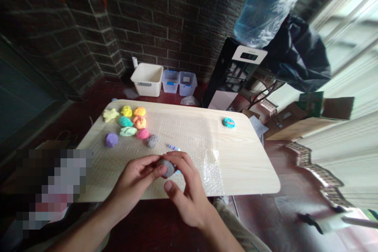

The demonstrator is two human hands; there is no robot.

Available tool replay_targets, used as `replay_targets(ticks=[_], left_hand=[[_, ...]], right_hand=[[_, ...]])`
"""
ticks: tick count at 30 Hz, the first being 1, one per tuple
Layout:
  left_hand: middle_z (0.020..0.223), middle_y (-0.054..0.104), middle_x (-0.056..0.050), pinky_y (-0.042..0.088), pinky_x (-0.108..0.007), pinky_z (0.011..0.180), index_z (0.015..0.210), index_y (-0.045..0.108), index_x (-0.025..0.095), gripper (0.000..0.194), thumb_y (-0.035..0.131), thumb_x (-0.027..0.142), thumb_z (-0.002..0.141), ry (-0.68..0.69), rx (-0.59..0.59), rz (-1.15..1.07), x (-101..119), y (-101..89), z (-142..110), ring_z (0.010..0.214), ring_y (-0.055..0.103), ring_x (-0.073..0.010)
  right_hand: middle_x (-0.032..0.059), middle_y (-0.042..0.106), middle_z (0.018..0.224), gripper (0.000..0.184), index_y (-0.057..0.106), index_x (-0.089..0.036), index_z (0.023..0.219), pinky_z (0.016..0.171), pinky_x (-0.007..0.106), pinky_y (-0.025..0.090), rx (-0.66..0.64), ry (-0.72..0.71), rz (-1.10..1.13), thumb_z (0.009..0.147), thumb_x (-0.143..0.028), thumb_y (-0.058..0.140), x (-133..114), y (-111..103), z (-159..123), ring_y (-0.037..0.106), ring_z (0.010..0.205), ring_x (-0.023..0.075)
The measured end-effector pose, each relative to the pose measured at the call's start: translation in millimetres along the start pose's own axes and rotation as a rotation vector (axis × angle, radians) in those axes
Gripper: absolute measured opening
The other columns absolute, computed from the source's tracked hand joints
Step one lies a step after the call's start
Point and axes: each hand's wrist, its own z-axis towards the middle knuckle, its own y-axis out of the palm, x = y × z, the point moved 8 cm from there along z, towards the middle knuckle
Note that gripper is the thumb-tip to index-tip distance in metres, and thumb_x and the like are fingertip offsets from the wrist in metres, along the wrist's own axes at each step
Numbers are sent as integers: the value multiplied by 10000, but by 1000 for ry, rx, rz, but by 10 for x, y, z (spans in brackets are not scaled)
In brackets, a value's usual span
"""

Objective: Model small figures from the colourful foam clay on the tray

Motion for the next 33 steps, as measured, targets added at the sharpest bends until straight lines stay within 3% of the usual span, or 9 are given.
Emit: replay_targets(ticks=[7,13,19,27,33], left_hand=[[980,817,-88,574,-317,852,1078,821,155,314,874,374,858,2,8,-14,30,23,4,931,743,-247],[830,794,-70,605,-314,764,1027,833,155,299,862,404,863,-18,30,-66,50,36,9,789,728,-212],[880,810,-85,605,-295,729,1021,837,158,280,850,399,878,-43,28,-90,18,48,3,776,721,-199],[872,789,-51,543,-258,754,1070,837,168,263,851,358,890,10,4,-3,18,2,7,827,697,-195],[935,806,-48,563,-271,832,1078,836,187,263,882,330,861,6,21,-55,2,-2,2,867,715,-195]], right_hand=[[98,591,1481,466,646,-344,1456,1202,576,444,3,22,91,1052,-559,559,27,-31,-31,539,1422,352],[137,536,1479,553,526,-326,1582,1099,554,528,-31,-134,-239,1047,-464,560,-94,-23,-44,576,1349,350],[154,591,1391,603,479,-296,1613,991,559,582,-67,-180,-424,1023,-372,574,-88,16,-43,643,1224,343],[119,640,1394,517,597,-300,1514,1109,516,521,6,-14,-17,1056,-535,555,-14,-34,-10,615,1303,322],[85,646,1430,473,691,-335,1403,1182,560,466,45,45,218,1060,-595,493,129,-23,-16,572,1395,344]])
